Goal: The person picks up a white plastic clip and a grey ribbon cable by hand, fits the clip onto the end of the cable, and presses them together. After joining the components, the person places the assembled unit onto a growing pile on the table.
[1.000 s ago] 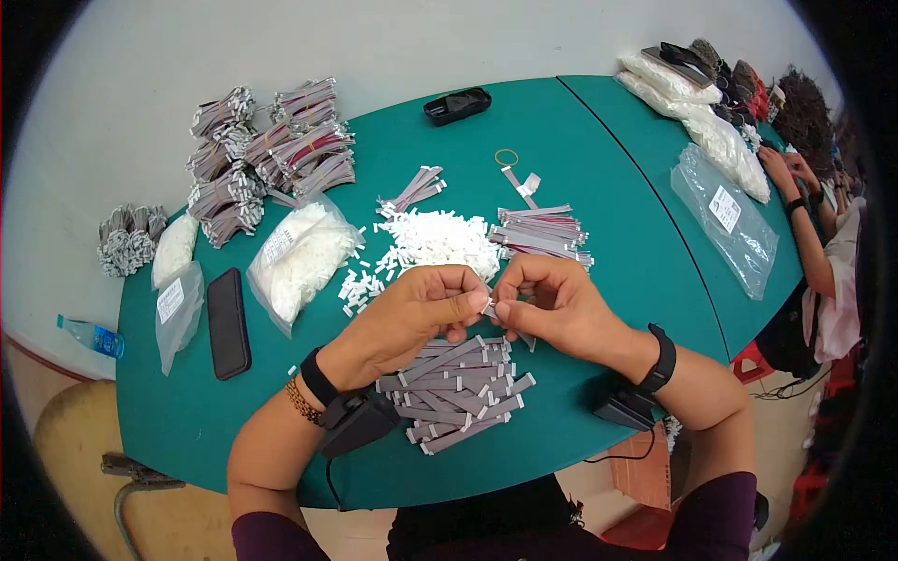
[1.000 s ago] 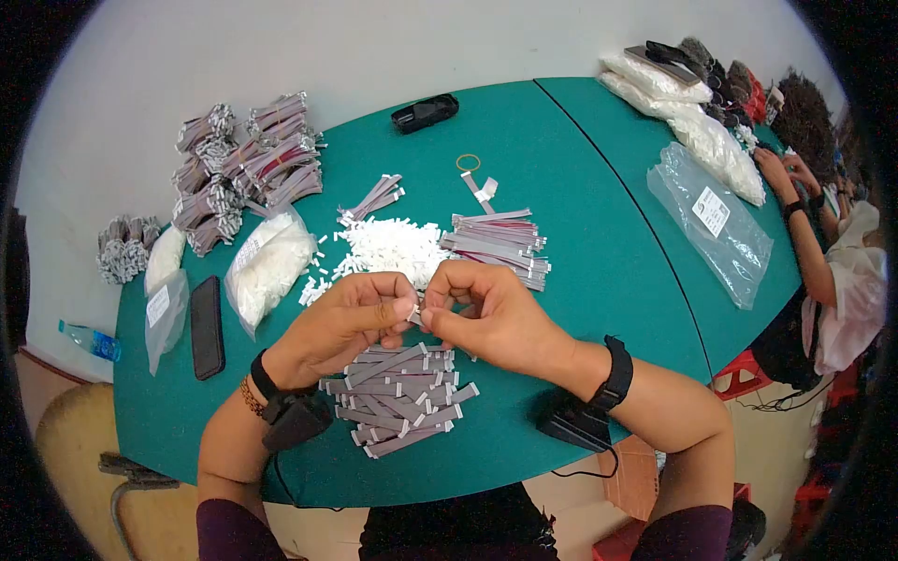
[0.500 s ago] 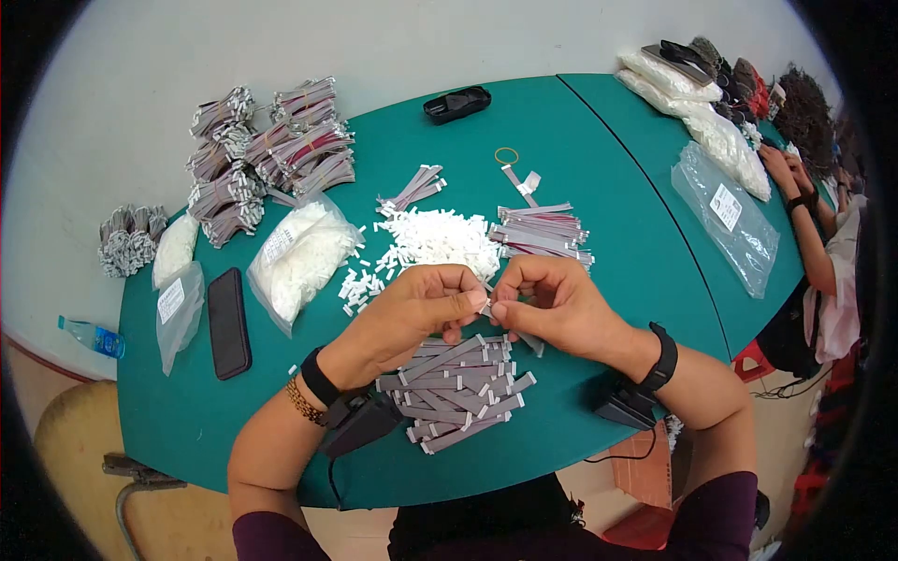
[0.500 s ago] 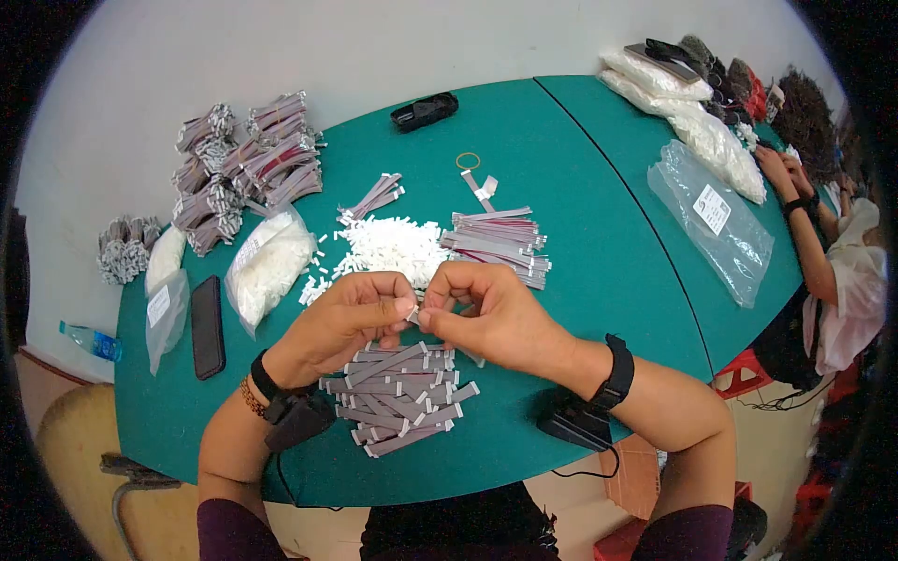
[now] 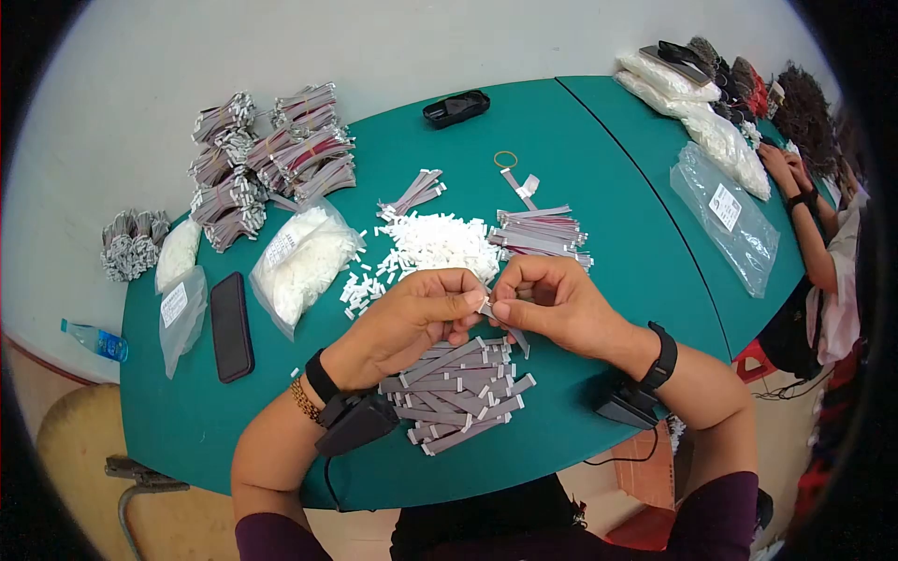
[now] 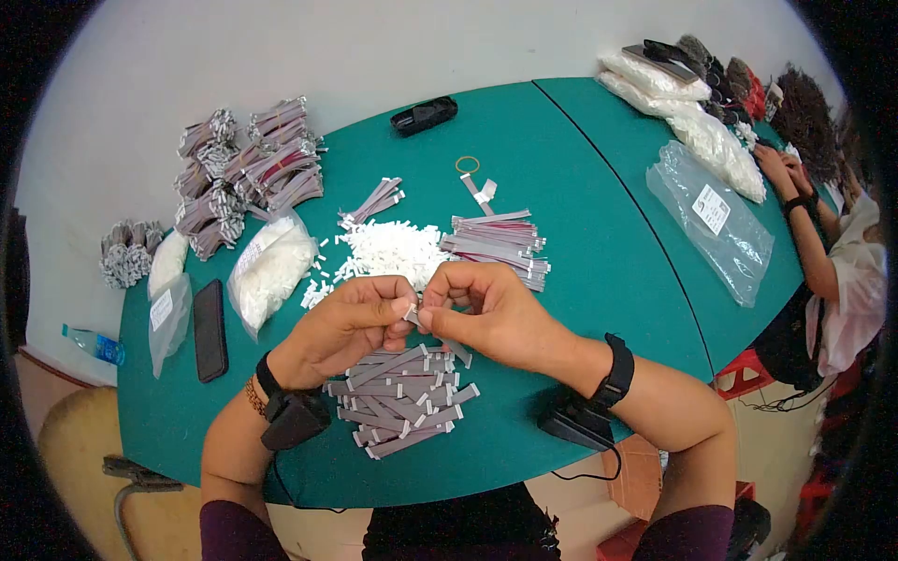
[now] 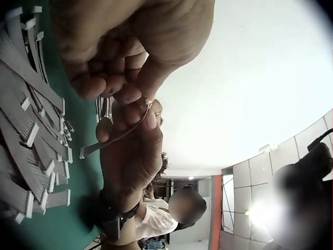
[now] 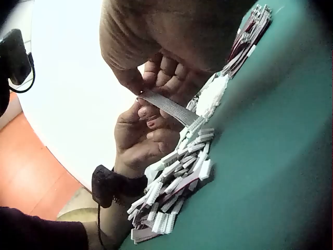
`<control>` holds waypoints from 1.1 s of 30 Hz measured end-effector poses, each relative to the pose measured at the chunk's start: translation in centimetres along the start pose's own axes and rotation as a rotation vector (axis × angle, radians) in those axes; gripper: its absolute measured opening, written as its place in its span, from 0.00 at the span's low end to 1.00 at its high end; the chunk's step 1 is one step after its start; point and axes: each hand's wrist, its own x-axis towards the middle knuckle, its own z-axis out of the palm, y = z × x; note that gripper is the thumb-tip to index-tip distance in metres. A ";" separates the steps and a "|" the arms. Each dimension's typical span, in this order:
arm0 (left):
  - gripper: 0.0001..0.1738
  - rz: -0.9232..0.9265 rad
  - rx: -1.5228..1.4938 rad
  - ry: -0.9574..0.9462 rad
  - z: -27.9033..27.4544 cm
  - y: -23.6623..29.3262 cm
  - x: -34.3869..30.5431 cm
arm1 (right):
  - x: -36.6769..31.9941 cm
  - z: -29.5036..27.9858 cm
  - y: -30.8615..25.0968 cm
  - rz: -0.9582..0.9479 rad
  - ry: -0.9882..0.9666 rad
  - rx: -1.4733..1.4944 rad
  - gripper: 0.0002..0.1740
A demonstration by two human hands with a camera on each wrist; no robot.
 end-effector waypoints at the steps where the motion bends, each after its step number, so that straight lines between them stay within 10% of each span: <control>1: 0.09 0.001 -0.017 -0.011 -0.2 -0.1 0.0 | 0.0 0.0 0.0 -0.007 -0.001 -0.004 0.06; 33: 0.10 0.196 0.272 0.128 0.7 -0.5 0.1 | 0.1 -0.1 -0.3 0.080 0.014 -0.011 0.06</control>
